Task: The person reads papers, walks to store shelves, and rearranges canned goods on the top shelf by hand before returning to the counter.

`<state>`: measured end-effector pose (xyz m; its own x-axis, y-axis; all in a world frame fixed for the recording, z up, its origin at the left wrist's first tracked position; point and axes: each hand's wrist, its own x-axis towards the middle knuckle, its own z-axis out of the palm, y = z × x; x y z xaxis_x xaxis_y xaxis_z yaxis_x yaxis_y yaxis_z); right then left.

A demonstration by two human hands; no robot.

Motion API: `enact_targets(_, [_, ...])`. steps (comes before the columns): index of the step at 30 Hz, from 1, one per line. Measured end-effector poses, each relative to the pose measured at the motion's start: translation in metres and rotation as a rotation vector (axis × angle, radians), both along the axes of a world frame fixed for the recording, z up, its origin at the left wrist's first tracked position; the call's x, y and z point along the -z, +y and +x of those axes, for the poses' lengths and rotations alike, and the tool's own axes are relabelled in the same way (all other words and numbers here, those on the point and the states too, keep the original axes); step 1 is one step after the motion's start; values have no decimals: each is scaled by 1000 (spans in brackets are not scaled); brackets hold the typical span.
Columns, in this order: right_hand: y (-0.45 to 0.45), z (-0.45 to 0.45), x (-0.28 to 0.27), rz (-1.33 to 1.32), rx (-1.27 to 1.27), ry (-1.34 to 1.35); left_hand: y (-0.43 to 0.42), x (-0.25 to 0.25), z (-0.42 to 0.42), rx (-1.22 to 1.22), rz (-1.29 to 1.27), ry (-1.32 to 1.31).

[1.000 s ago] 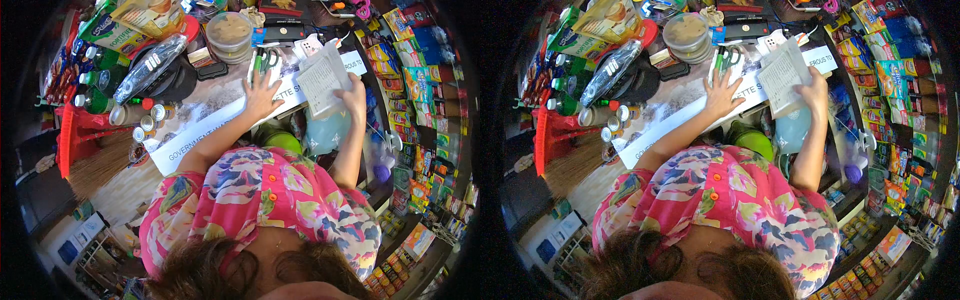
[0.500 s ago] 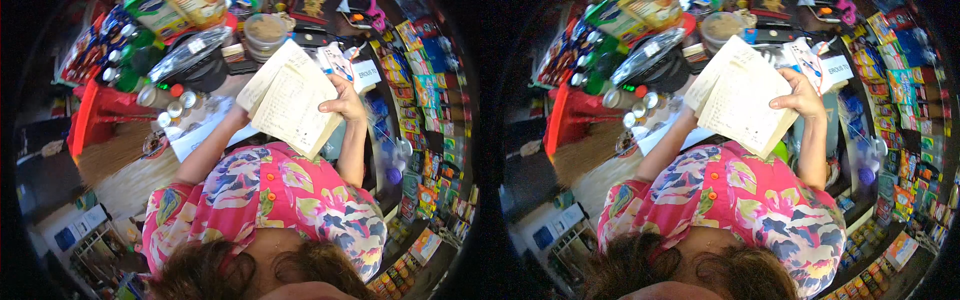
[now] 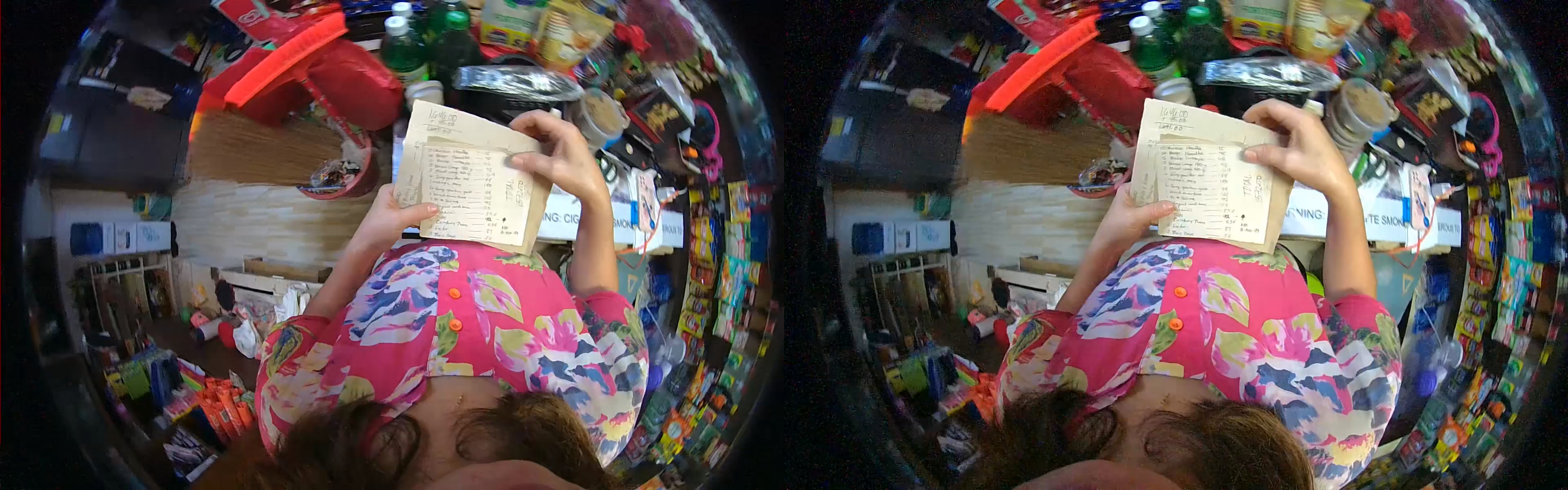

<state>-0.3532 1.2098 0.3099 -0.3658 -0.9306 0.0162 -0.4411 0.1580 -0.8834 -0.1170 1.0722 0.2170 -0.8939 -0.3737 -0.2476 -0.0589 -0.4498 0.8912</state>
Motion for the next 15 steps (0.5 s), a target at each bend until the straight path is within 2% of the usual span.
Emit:
enact_targets(5, [-16,31,-25,-243,181,307,-13,-21,28,-184,-5,62])
enact_targets(7, [-22,40,-18,-271,236,316,-22,-28,35,-260,-20,121])
enact_targets(9, [-27,49,3,-266,256,101,-27,-29,41,-334,-33,186])
enact_targets(11, [-34,62,14,-137,181,-149,-32,-26,47,-361,-49,212])
enact_targets(13, [-42,84,23,-275,159,-396,-28,-27,52,-378,-57,243])
enact_targets(15, [-44,94,16,-280,164,-403,-20,-32,58,-415,-95,246])
